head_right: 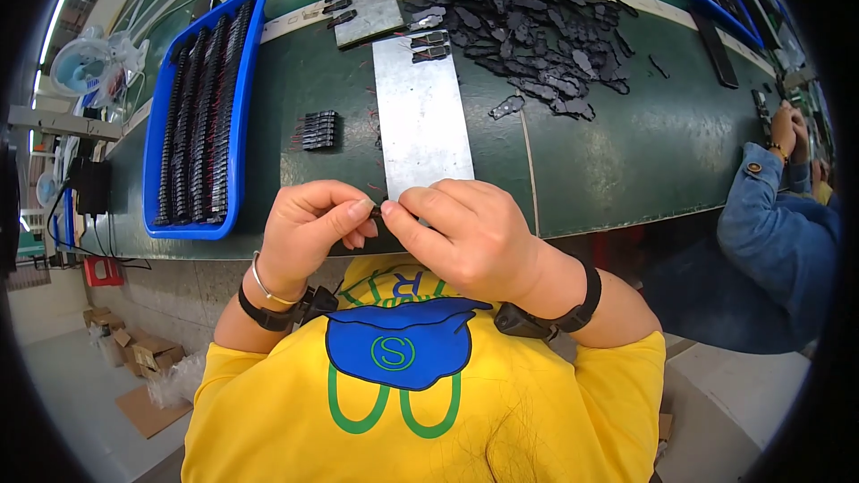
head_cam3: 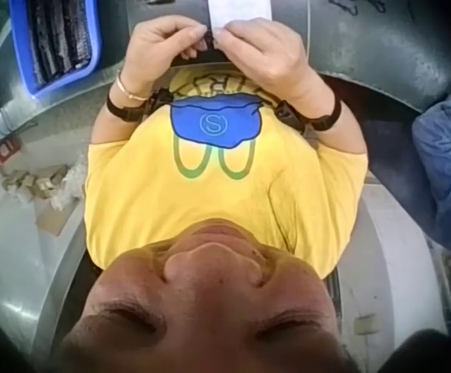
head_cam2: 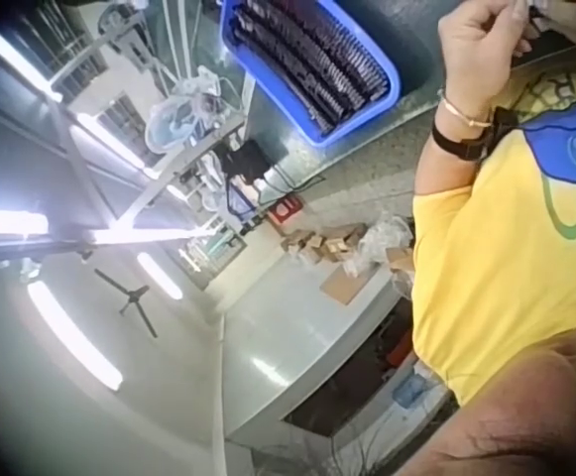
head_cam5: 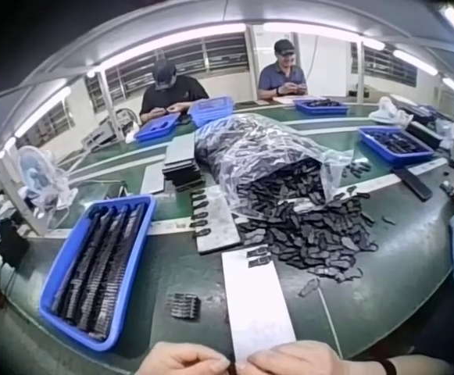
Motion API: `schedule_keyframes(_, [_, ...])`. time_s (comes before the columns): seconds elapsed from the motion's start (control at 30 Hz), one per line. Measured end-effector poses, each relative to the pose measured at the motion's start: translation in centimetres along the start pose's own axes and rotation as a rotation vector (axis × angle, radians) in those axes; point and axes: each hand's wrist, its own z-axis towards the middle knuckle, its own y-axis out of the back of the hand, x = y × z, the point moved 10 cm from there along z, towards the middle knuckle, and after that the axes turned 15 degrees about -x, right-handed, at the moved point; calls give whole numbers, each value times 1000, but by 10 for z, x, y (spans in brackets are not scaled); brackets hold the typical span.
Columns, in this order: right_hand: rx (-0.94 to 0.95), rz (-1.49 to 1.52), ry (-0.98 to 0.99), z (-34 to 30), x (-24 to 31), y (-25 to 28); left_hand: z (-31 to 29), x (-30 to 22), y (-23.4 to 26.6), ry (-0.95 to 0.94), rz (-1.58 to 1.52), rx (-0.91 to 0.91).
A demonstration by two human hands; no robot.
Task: The person picks up a small speaker and a plastic housing by hand, joins them together, and places the assembled unit onto a metal plate. This process is repeated multiple times while other black pieces are occasionally moved aside on the work surface.
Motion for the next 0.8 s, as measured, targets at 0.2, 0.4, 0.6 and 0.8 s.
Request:
schedule_keyframes(0.2, [23, 82, -116, 1, -9, 5, -1, 14, -8, 190, -140, 130])
schedule_keyframes(0.4, [127, -34, -318, -3, -73, 39, -4, 17, 0, 177, -181, 128])
schedule_keyframes(0.6, [378, -326, -210, -5, -129, 38, -2, 22, -2, 216, -294, 155])
schedule_keyframes(0.8, [657, -428, -26, -14, -121, 8, -5, 22, 4, 199, -304, 154])
